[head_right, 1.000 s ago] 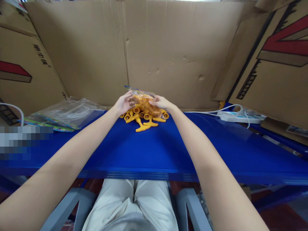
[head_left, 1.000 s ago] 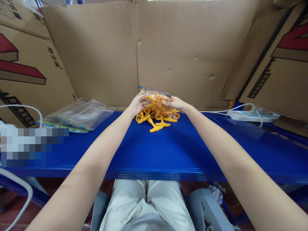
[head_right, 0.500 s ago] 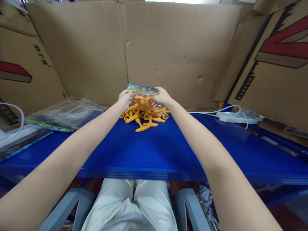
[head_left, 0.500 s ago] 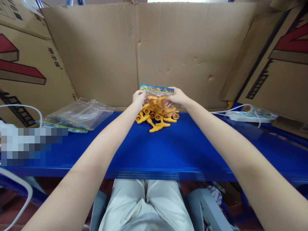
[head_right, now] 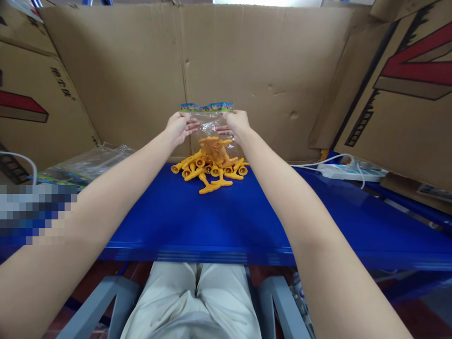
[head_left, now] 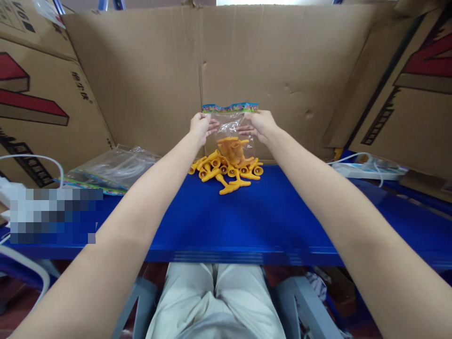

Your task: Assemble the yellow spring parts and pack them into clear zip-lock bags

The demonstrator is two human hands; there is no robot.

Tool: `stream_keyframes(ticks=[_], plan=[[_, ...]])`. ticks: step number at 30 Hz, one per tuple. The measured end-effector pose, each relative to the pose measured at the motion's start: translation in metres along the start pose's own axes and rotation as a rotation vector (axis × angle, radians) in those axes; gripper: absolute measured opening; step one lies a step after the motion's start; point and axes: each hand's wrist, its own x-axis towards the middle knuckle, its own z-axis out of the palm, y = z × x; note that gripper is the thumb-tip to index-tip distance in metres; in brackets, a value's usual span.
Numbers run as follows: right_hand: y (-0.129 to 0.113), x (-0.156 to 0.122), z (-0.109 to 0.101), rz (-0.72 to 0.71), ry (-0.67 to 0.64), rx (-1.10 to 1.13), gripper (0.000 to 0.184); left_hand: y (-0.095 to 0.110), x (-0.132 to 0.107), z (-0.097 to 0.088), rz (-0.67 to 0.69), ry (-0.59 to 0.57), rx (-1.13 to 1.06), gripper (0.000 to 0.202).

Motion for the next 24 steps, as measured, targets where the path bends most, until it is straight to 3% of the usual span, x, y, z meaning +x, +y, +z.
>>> stream_keyframes(ticks=[8, 15, 21, 24], plan=[[-0.030, 0.013, 0.008, -0.055, 0.017, -0.028, 0.036, 0.030, 0.005, -0.006, 0.169, 0.009, -0.015, 0.008], [-0.035, 0.006, 0.013, -0.337, 0.031, 0.056, 0.046, 0.053, -0.011, -0.014, 0.323, -0.081, -0.171, 0.018], [-0.046, -0.036, 0.007, -0.445, -0.029, -0.007, 0.063, 0.052, -0.043, -0.026, 0.338, -0.165, -0.317, 0.042], [-0.038, -0.060, 0.008, -0.415, -0.048, 0.112, 0.066, 0.038, -0.053, -0.031, 0.269, -0.118, -0.282, 0.035]])
